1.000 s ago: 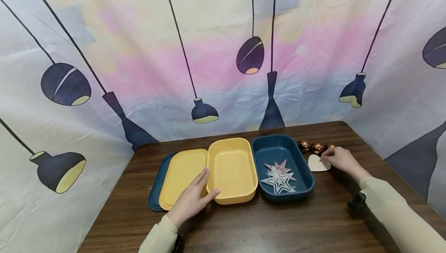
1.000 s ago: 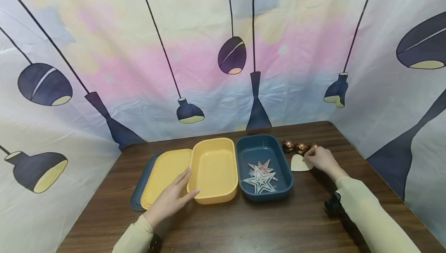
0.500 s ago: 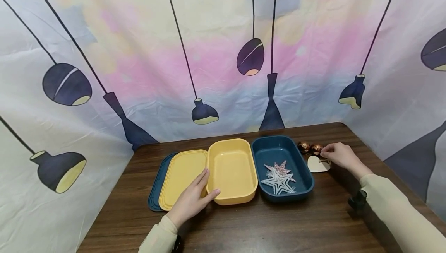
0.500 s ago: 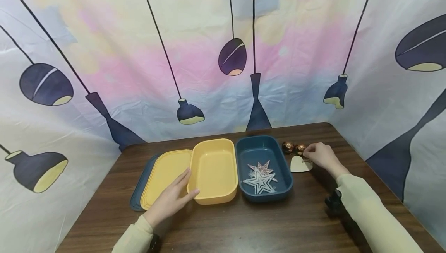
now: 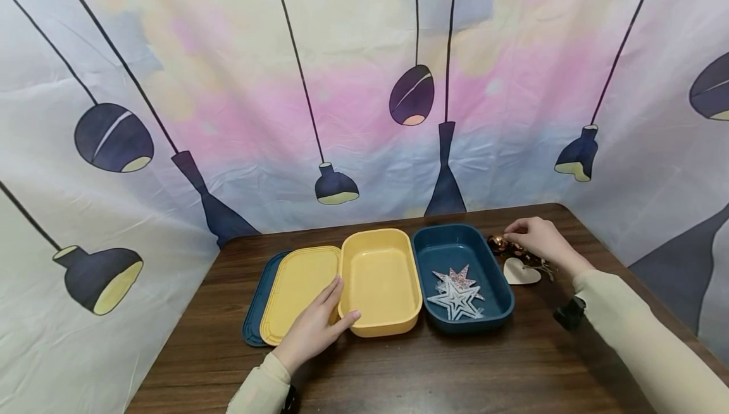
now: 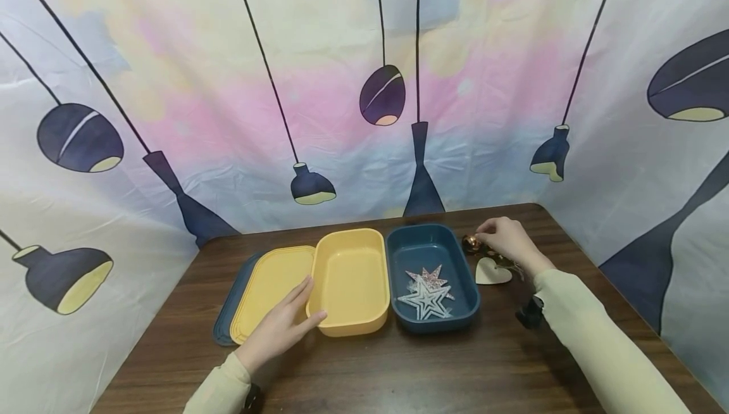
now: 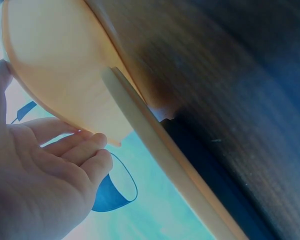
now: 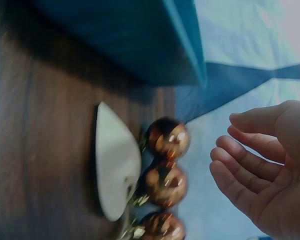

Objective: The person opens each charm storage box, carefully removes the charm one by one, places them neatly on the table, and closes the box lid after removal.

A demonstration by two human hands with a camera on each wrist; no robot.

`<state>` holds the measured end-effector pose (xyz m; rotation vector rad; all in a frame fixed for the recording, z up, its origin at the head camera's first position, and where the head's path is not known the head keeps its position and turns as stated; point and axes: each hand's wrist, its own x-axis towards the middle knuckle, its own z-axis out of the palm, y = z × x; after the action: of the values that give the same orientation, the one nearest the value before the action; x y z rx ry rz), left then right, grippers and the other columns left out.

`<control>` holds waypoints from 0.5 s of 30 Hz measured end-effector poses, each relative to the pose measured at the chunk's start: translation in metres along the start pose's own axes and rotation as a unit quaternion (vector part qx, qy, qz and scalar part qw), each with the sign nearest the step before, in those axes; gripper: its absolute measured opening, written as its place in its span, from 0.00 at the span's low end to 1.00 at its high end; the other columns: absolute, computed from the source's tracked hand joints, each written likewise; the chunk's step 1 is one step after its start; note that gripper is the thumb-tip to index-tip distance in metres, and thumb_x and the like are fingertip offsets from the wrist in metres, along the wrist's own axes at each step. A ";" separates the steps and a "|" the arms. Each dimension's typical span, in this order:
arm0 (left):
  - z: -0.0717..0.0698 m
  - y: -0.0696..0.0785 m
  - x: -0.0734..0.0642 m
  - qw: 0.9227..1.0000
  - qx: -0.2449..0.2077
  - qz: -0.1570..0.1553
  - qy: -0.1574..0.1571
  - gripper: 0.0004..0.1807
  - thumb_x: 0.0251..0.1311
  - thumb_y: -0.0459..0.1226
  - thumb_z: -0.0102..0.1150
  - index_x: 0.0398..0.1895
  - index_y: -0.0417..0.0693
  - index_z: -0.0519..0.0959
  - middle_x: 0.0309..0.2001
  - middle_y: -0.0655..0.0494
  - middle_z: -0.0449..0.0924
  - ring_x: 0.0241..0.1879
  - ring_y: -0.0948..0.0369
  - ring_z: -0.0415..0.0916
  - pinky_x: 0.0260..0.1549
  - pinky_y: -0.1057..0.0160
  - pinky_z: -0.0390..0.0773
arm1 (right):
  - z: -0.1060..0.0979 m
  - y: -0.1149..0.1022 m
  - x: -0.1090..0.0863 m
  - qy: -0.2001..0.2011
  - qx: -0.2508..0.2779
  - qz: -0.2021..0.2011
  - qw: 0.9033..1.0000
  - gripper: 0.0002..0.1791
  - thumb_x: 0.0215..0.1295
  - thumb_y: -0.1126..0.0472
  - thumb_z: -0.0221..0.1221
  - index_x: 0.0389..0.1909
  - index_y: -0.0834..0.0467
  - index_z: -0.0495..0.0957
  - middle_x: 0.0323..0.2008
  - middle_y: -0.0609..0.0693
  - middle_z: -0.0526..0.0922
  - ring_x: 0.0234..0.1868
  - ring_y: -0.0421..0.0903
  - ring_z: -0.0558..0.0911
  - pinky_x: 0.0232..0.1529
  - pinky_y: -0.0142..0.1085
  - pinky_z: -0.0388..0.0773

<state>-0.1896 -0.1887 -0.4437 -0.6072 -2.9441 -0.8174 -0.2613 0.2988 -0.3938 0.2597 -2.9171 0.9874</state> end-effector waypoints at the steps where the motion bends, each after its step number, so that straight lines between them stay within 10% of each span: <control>1: 0.000 0.000 0.000 1.000 0.001 0.002 0.001 0.51 0.64 0.69 0.51 0.78 0.43 0.57 0.79 0.47 0.52 0.75 0.50 0.55 0.67 0.45 0.65 | 0.001 -0.004 0.003 -0.002 -0.001 -0.003 1.000 0.17 0.74 0.56 0.59 0.51 0.67 0.82 0.42 0.61 0.85 0.35 0.52 0.83 0.36 0.48 0.79; 15: 0.001 0.000 0.000 1.000 -0.001 -0.005 -0.002 0.52 0.64 0.70 0.49 0.79 0.43 0.57 0.79 0.48 0.52 0.75 0.50 0.55 0.68 0.45 0.64 | 0.033 -0.056 0.041 -0.062 -0.020 -0.075 0.995 0.15 0.72 0.60 0.60 0.52 0.66 0.84 0.46 0.59 0.86 0.42 0.52 0.84 0.41 0.46 0.81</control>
<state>-0.1894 -0.1882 -0.4444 -0.5969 -2.9531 -0.8201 -0.2917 0.2294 -0.3828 0.5488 -2.9689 0.9206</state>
